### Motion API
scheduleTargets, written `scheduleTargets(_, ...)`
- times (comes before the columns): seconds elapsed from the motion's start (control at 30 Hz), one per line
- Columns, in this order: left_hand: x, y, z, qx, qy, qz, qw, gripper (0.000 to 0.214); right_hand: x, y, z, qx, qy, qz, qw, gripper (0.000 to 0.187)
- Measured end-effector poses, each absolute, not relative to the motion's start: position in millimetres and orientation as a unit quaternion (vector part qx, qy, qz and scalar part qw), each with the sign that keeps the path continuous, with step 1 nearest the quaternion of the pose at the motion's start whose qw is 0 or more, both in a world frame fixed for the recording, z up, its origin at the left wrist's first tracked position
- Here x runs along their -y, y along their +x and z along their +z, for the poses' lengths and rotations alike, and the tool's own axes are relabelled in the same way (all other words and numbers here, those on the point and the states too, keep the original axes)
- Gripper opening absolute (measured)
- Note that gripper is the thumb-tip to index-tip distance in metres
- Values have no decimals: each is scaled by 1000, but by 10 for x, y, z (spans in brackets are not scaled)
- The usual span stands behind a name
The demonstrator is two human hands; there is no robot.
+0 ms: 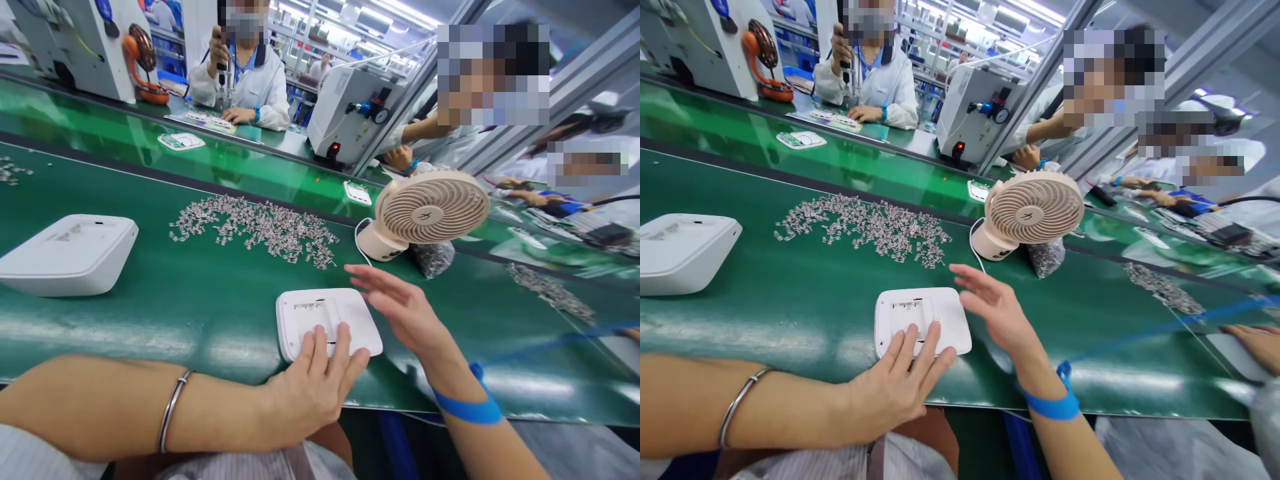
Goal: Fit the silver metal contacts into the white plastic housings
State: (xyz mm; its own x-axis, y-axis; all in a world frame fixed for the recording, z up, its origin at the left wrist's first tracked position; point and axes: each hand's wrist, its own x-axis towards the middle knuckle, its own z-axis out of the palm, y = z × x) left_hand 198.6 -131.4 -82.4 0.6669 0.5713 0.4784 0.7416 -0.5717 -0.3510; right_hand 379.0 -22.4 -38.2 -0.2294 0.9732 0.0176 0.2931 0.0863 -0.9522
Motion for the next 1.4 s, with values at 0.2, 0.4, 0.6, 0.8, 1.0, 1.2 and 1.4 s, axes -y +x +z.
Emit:
scheduleTargets(0.2,1289,1964,-820,351,-883,-173,260,60,-437,3557,-628,641,-566,366,366,34)
scheduleTargets(0.4,1270,1952,-791,340,-886,-200,245,47,-441,3594,-734,734,-542,227,340,16)
scheduleTargets(0.6,1240,1935,-725,327,-904,-193,198,48,-386,3599,-694,727,-551,207,354,15)
scheduleTargets(0.8,1233,1954,-742,328,-911,-176,176,68,-240,3599,-476,680,-557,229,419,11)
scheduleTargets(1.0,1260,1953,-481,411,-895,-78,155,76,-150,3655,-358,635,-503,223,542,5)
scheduleTargets(1.2,981,1756,-99,376,-918,-98,81,51,-133,3624,-354,612,-490,267,560,6)
scheduleTargets(1.4,391,1564,-24,481,-875,45,16,56,-23,3555,-348,625,-491,285,536,4)
